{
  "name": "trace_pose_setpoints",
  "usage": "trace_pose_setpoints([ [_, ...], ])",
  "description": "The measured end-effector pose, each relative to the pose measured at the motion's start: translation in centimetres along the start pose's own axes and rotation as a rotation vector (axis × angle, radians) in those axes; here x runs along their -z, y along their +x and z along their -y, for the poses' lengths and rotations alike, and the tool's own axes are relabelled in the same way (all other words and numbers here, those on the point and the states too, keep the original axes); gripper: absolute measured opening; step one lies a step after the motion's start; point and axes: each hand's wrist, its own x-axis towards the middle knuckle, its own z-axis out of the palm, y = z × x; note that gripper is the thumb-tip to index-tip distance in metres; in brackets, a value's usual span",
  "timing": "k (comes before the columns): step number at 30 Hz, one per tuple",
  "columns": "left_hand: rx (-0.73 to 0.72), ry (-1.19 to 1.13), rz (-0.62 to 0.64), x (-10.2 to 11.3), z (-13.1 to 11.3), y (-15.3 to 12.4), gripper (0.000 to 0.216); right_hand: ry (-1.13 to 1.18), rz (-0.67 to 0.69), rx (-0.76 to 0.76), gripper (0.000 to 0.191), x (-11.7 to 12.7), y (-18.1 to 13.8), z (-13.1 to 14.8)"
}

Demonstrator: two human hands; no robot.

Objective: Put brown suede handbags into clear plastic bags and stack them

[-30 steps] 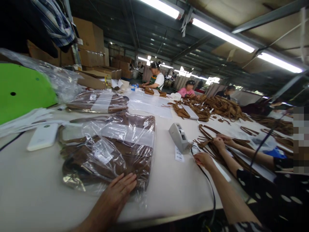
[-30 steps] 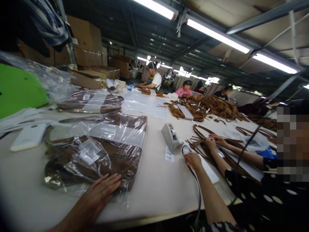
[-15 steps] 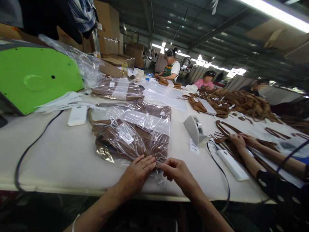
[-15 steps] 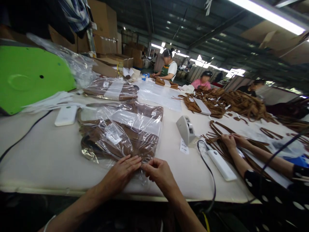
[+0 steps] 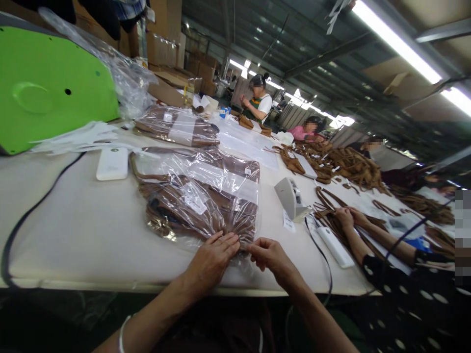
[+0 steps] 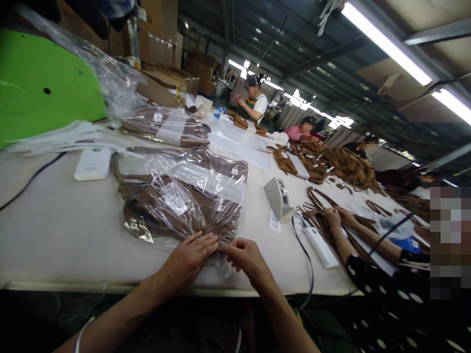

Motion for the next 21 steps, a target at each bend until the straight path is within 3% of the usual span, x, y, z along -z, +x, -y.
trace_pose_setpoints([
  [4,0.019,-0.015,0.000,0.6,-0.2,1.1,0.031,-0.017,-0.003,-0.047,0.034,0.7,0.3,1.1],
  [7,0.016,0.006,0.068,1.8,-0.4,2.5,0.020,-0.087,0.035,-0.059,0.032,2.3,0.5,3.3],
  [12,-0.093,0.151,0.139,2.7,-0.9,4.1,0.011,0.021,0.045,0.009,0.036,4.9,-0.7,5.2],
  [16,-0.117,0.206,0.204,2.5,-0.7,4.7,0.017,0.083,-0.072,0.055,0.039,4.6,-2.0,2.3],
  [21,-0.113,0.178,0.228,3.1,0.2,5.5,0.025,-0.205,-0.427,0.372,0.067,2.2,-1.9,-3.5],
])
